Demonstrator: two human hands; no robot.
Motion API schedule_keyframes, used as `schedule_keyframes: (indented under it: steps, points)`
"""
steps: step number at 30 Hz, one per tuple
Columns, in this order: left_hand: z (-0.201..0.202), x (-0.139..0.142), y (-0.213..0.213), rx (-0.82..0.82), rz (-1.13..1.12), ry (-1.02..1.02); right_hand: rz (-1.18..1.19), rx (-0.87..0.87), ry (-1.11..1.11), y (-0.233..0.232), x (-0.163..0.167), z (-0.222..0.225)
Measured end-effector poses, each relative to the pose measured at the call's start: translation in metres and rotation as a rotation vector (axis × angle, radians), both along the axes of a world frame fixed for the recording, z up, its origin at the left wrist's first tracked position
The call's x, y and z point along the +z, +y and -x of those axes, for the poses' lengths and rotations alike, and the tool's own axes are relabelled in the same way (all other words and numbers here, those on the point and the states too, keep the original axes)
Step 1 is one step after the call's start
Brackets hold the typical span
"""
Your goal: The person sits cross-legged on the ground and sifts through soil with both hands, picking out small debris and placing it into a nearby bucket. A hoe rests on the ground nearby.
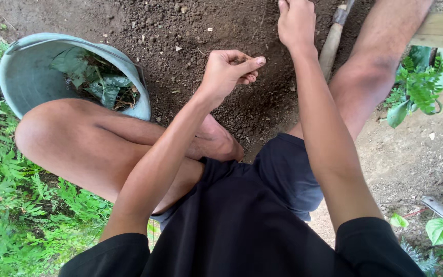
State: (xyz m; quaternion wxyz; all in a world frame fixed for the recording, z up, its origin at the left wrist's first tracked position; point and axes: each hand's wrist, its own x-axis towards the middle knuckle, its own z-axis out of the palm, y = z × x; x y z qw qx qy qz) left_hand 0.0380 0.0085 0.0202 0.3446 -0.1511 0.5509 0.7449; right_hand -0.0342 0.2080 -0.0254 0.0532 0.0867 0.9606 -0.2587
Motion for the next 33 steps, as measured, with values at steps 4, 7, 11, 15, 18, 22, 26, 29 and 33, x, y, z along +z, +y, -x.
schedule_keyframes:
  steps: [4, 7, 11, 15, 18, 22, 26, 29, 33]
  points:
    - [0.0, -0.013, 0.001, 0.061, -0.059, -0.068, 0.152, 0.097, 0.239, 0.001, -0.007, -0.012]
    - [0.001, -0.022, -0.001, 0.114, -0.121, -0.114, 0.3, 0.133, 0.225, 0.007, -0.001, -0.027]
    - [0.0, -0.024, -0.004, 0.091, -0.186, -0.135, 0.798, -0.142, 0.023, 0.01, 0.022, -0.061]
    - [-0.006, -0.02, -0.001, -0.016, -0.329, -0.218, 0.917, -0.225, 0.012, -0.002, 0.046, -0.101]
    - [-0.009, -0.017, 0.002, -0.053, -0.416, -0.301, 0.904, -0.128, 0.137, -0.023, 0.055, -0.121]
    - [-0.009, -0.017, -0.002, -0.093, -0.333, -0.279, 0.56, -0.009, 0.27, -0.034, 0.065, -0.127]
    - [-0.007, -0.018, -0.004, -0.096, -0.273, -0.239, 0.408, 0.11, 0.279, -0.03, 0.072, -0.115]
    - [-0.006, -0.019, -0.003, -0.032, -0.239, -0.221, 0.277, 0.299, 0.309, -0.025, 0.074, -0.114]
    - [0.003, -0.019, -0.001, 0.102, -0.204, -0.232, 0.385, 0.232, 0.378, -0.004, 0.057, -0.106]
